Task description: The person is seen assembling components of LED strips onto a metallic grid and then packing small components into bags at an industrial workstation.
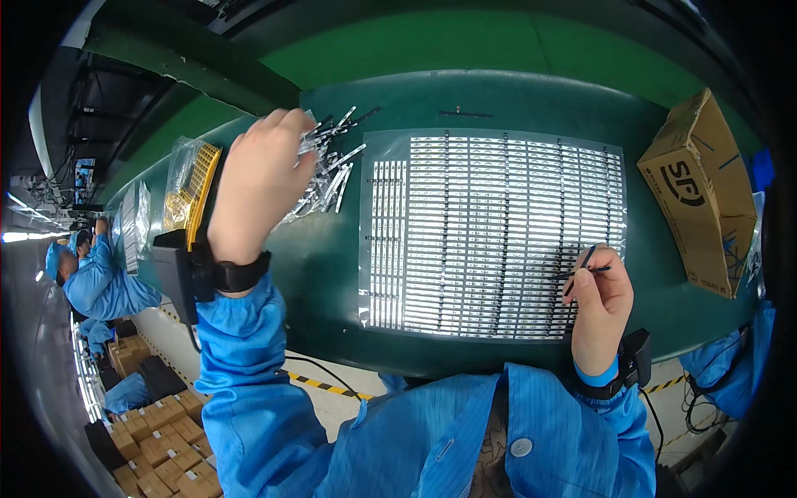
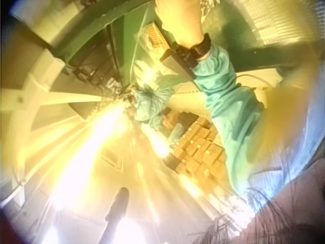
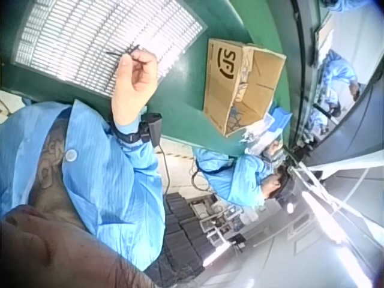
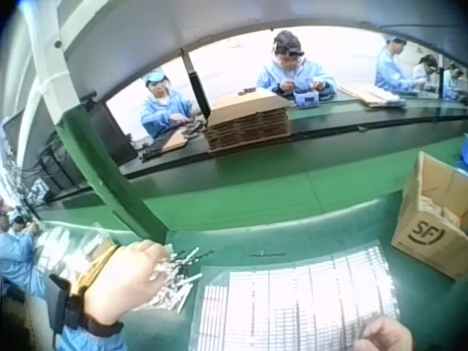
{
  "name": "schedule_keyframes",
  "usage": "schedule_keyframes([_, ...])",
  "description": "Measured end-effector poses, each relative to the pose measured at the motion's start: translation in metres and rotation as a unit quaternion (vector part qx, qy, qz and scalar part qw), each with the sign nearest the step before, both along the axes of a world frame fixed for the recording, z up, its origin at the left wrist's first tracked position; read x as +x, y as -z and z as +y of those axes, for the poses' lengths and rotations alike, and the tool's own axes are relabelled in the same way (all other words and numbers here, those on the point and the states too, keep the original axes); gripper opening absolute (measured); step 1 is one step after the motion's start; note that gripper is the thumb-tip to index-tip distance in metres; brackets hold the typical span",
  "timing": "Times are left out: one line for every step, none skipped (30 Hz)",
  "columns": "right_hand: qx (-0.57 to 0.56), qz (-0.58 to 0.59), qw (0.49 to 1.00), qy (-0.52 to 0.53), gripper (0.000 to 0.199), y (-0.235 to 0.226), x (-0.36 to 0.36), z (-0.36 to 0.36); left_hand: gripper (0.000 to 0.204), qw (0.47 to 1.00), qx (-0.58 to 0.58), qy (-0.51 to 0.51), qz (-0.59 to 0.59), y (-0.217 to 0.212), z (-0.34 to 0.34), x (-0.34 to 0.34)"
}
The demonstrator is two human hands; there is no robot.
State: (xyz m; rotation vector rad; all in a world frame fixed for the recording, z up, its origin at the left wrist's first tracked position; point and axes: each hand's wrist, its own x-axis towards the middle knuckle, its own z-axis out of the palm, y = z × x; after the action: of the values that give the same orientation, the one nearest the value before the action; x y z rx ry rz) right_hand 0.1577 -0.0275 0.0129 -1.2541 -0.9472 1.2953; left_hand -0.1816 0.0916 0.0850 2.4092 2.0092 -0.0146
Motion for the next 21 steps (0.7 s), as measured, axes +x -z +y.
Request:
schedule_keyframes([0.001, -0.001, 1.0, 0.001, 0.007, 0.001, 0.0, 0.0, 0.031, 0.998, 0.03, 0.053, -0.034, 0.002, 0.004, 0.012])
schedule_keyframes([0.001, -0.007, 1.0, 0.005, 0.007, 0.001, 0.0, 0.001, 0.036, 0.99, 0.06, 0.106, -0.068, 0.006, 0.008, 0.025])
schedule_keyframes([0.003, -0.01, 1.0, 0.005, 0.007, 0.0, -0.001, 0.002, 0.043, 0.979, 0.077, 0.154, -0.109, 0.012, 0.009, 0.039])
schedule_keyframes([0.006, -0.012, 1.0, 0.003, 0.007, 0.0, -0.001, 0.002, 0.05, 0.962, 0.093, 0.205, -0.154, 0.025, 0.011, 0.056])
schedule_keyframes([0.0, -0.012, 1.0, -0.001, 0.007, 0.001, -0.001, 0.002, 0.056, 0.958, 0.084, 0.227, -0.154, 0.032, 0.01, 0.073])
schedule_keyframes([-0.006, -0.012, 1.0, -0.007, 0.007, 0.002, 0.001, 0.002, 0.062, 0.953, 0.076, 0.248, -0.155, 0.041, 0.01, 0.088])
schedule_keyframes([0.0, -0.006, 1.0, -0.021, 0.007, 0.002, 0.001, 0.001, 0.067, 0.959, 0.071, 0.235, -0.143, 0.05, 0.009, 0.097])
schedule_keyframes([-0.001, -0.008, 1.0, 0.004, 0.007, 0.004, 0.001, 0.0, 0.073, 0.964, 0.069, 0.22, -0.13, 0.061, 0.009, 0.1])
schedule_keyframes([-0.001, -0.008, 0.999, 0.031, 0.008, 0.007, 0.001, -0.001, 0.076, 0.967, 0.069, 0.212, -0.127, 0.068, 0.011, 0.103])
schedule_keyframes([0.005, 0.001, 0.999, 0.032, 0.009, 0.014, 0.004, -0.004, 0.08, 0.969, 0.068, 0.203, -0.124, 0.075, 0.012, 0.102])
schedule_keyframes([0.015, -0.002, 1.0, 0.027, 0.009, 0.018, 0.007, -0.004, 0.083, 0.968, 0.083, 0.193, -0.136, 0.078, 0.01, 0.098])
schedule_keyframes([0.023, -0.007, 0.999, 0.024, 0.009, 0.02, 0.009, -0.006, 0.083, 0.971, 0.088, 0.184, -0.126, 0.078, 0.006, 0.093])
schedule_keyframes([0.024, -0.015, 0.999, 0.031, 0.009, 0.018, 0.009, -0.006, 0.084, 0.973, 0.09, 0.172, -0.123, 0.076, 0.004, 0.088])
schedule_keyframes([0.029, -0.01, 0.999, 0.02, 0.009, 0.018, 0.009, -0.006, 0.086, 0.975, 0.092, 0.159, -0.121, 0.074, 0.0, 0.081])
schedule_keyframes([0.031, -0.011, 0.999, 0.021, 0.009, 0.02, 0.011, -0.006, 0.089, 0.976, 0.105, 0.153, -0.113, 0.074, -0.003, 0.073])
schedule_keyframes([0.033, -0.014, 0.999, 0.024, 0.008, 0.021, 0.011, -0.005, 0.089, 0.977, 0.109, 0.146, -0.109, 0.073, -0.006, 0.066])
schedule_keyframes([0.039, -0.009, 0.999, 0.027, 0.008, 0.02, 0.009, -0.004, 0.09, 0.98, 0.113, 0.134, -0.092, 0.071, -0.01, 0.06])
schedule_keyframes([0.042, -0.007, 0.999, 0.021, 0.008, 0.019, 0.007, -0.004, 0.091, 0.983, 0.115, 0.122, -0.075, 0.07, -0.013, 0.054])
schedule_keyframes([0.037, -0.012, 0.999, 0.022, 0.008, 0.018, 0.007, -0.004, 0.094, 0.984, 0.122, 0.11, -0.07, 0.073, -0.015, 0.048])
schedule_keyframes([0.032, -0.017, 0.999, 0.022, 0.007, 0.017, 0.005, -0.003, 0.094, 0.984, 0.125, 0.106, -0.068, 0.071, -0.018, 0.044])
schedule_keyframes([0.033, -0.022, 0.999, 0.024, 0.007, 0.015, 0.004, -0.003, 0.095, 0.986, 0.128, 0.092, -0.052, 0.07, -0.02, 0.04])
